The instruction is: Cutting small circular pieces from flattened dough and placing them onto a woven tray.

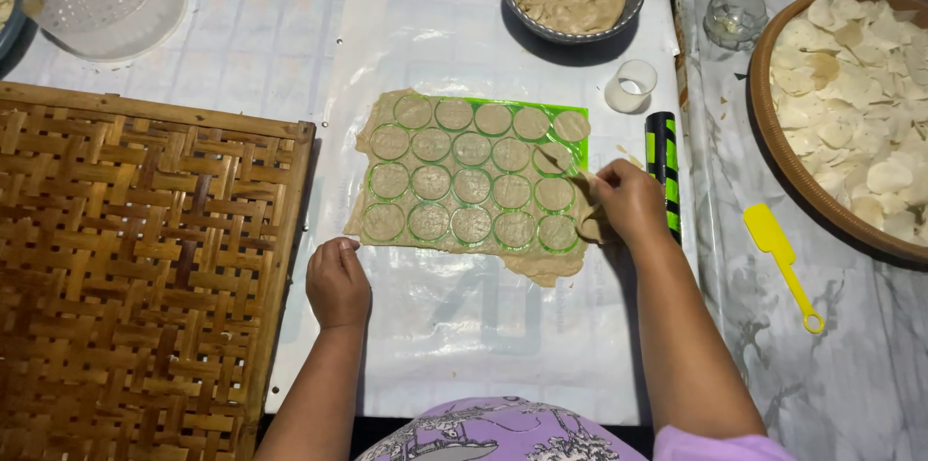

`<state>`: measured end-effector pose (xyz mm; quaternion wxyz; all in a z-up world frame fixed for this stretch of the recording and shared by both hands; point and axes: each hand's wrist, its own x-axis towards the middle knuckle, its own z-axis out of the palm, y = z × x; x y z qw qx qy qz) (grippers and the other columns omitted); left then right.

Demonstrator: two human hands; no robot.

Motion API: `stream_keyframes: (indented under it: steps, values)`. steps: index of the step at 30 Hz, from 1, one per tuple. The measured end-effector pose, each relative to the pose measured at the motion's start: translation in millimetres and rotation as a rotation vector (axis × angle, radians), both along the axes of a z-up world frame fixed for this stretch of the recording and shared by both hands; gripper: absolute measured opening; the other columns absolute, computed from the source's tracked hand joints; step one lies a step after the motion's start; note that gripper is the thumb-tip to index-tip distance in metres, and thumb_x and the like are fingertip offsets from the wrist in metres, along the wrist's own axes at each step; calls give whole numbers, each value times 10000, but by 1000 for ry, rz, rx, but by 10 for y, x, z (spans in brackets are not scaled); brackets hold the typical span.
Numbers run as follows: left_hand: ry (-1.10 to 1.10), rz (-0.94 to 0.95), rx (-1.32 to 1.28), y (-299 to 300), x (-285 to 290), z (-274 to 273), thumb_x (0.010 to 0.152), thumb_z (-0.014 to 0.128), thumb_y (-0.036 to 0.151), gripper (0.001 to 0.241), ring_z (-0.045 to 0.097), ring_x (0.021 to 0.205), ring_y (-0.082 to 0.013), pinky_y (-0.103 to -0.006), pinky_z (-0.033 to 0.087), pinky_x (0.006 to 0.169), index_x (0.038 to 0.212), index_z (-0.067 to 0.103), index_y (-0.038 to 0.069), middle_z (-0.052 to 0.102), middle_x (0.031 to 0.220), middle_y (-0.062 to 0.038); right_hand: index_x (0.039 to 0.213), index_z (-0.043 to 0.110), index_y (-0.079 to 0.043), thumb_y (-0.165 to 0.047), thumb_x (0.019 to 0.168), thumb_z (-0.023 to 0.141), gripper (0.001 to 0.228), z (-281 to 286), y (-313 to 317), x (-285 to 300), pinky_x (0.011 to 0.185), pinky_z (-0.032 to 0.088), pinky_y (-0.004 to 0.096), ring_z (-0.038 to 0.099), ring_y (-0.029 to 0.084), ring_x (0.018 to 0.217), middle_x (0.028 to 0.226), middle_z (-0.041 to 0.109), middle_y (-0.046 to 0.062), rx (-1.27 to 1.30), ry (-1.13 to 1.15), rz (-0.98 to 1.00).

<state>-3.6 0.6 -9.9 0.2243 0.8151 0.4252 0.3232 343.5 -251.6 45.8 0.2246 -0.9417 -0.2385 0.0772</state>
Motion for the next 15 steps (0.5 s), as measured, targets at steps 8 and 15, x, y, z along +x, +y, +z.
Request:
stream_keyframes:
  steps: [8, 15]
  values:
    - [18, 17, -11, -2, 12, -22, 1101, 458, 167, 258, 675, 877, -291, -413, 519, 861, 911, 633, 147, 676, 872, -37, 1034, 775, -170, -388, 985, 619, 272, 391, -532, -640, 1001, 481, 491, 710, 315, 1075, 1053, 756, 88, -203, 53, 7]
    - [8, 23, 23, -10, 14, -44, 1092, 465, 167, 243, 668, 862, -306, -419, 522, 843, 912, 627, 150, 666, 862, -49, 1534, 446, -51, -221, 928, 685, 674, 636, -111, -612, 1205, 222, 686, 247, 467, 1534, 1655, 274, 276, -135, 236, 187]
